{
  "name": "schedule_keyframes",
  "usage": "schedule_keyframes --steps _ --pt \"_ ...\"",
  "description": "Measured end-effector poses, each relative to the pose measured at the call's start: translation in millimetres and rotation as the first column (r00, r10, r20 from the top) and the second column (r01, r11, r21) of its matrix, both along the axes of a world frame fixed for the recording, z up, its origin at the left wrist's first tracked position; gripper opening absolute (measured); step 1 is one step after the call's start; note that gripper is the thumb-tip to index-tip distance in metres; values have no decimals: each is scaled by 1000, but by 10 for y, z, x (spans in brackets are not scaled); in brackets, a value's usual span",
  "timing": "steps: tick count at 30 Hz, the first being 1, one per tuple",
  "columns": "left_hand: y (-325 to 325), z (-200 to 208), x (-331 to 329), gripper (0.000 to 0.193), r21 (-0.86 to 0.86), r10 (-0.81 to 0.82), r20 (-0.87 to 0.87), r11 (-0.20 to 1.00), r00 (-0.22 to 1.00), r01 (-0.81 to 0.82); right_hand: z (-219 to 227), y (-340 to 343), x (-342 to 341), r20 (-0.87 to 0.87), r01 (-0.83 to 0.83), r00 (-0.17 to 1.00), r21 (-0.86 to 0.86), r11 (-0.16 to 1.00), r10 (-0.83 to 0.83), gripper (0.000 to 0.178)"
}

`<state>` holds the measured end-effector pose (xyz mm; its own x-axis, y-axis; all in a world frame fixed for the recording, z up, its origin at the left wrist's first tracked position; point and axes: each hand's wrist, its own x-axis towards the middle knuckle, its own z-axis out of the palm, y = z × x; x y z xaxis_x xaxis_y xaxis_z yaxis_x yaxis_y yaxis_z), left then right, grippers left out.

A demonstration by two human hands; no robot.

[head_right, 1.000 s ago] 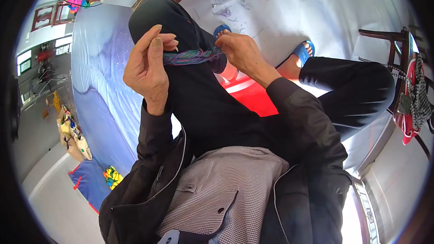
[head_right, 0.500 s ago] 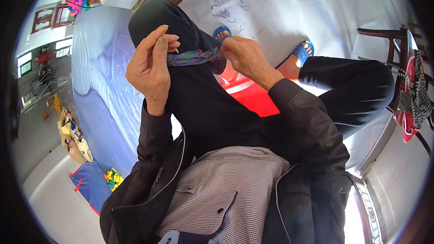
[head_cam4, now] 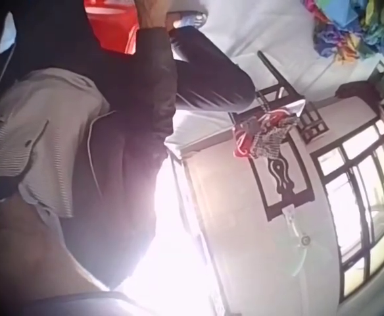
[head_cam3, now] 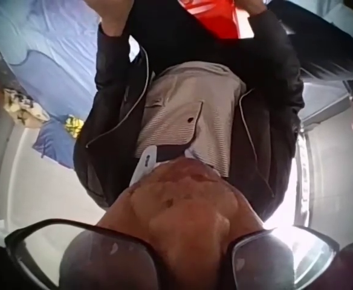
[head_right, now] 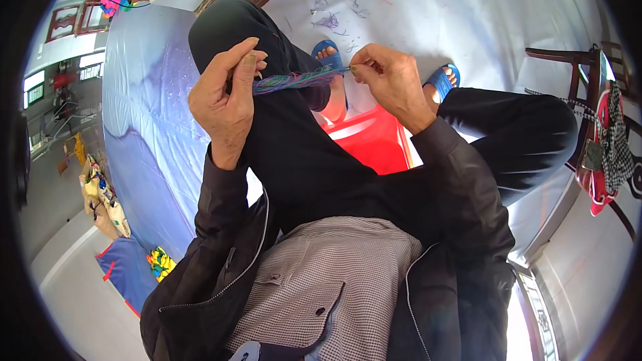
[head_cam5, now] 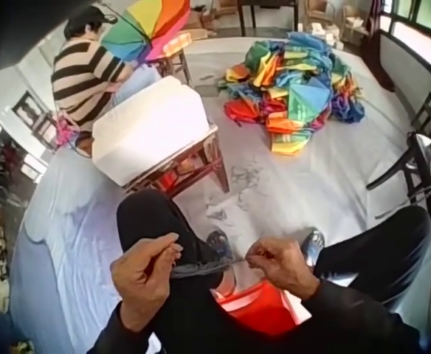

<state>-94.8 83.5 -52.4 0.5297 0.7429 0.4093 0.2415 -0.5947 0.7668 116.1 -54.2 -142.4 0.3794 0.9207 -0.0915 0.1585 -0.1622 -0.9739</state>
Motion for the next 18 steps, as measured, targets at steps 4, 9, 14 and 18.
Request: schedule_keyframes --steps 4,9,14,18 --pt "-17 68 21 19 109 -11 -59 994 998 17 99 -5 9 -244 18 969 -28 999 -24 4" --pt "-150 181 162 24 174 -75 -99 980 992 92 276 -14 -11 -367 -31 930 -11 999 25 4" --pt "-208 150 304 30 -91 -265 -162 963 951 253 616 -17 -61 -266 -75 961 -7 997 71 6" --pt "-182 73 287 27 -410 -392 -183 864 901 293 778 23 -120 -116 -63 991 46 997 68 5"
